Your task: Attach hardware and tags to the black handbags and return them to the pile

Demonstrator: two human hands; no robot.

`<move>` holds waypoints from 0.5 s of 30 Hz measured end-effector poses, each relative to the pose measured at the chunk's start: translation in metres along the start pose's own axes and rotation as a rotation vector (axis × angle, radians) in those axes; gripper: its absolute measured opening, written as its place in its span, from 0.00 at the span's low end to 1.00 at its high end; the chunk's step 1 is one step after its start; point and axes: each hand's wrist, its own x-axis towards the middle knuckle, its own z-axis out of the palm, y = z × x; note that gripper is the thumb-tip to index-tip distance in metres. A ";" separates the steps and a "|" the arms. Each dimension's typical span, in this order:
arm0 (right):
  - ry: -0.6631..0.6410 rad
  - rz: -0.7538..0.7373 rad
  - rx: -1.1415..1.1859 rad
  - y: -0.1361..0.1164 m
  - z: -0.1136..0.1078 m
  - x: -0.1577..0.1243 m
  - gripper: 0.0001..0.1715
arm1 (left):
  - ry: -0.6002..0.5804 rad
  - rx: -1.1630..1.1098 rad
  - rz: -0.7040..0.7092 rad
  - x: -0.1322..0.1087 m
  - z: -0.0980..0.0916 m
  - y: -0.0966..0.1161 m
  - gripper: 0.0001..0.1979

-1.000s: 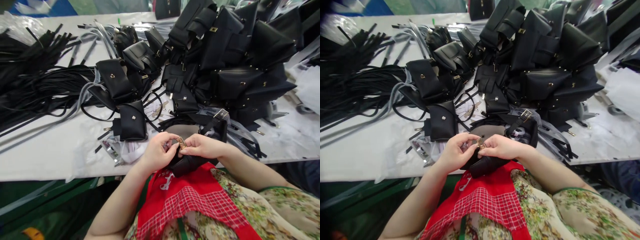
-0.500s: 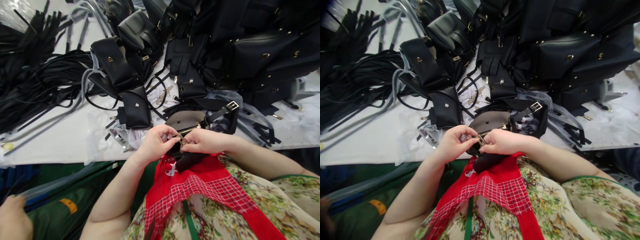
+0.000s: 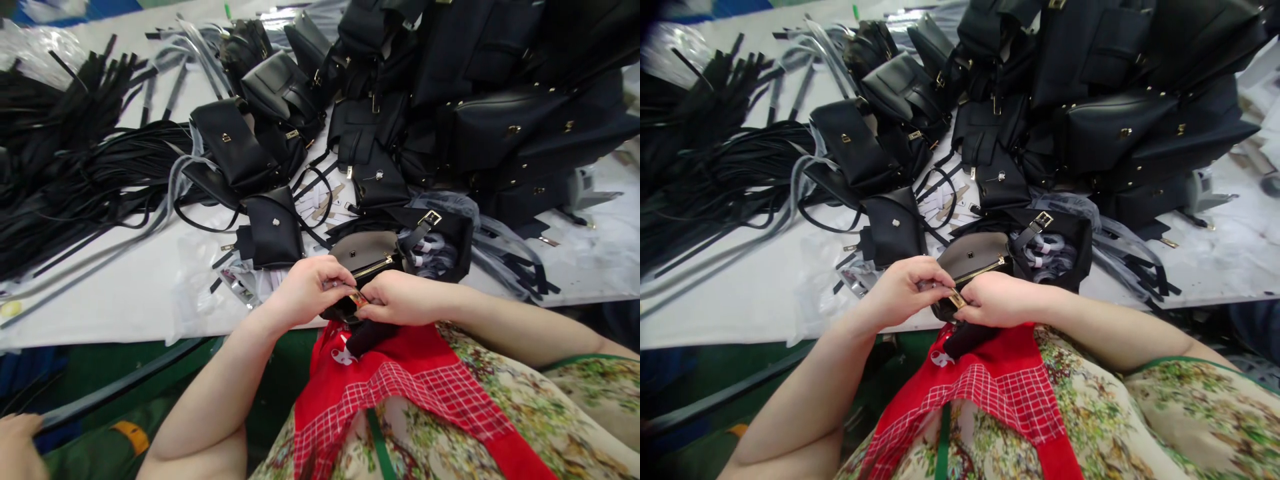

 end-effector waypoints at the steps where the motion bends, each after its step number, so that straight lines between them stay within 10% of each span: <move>1: -0.005 -0.003 -0.013 -0.002 0.000 0.000 0.19 | -0.038 0.001 0.011 0.002 -0.004 0.000 0.05; 15: 0.055 0.008 -0.099 -0.011 0.020 0.012 0.20 | -0.357 0.133 0.020 0.013 -0.021 -0.010 0.03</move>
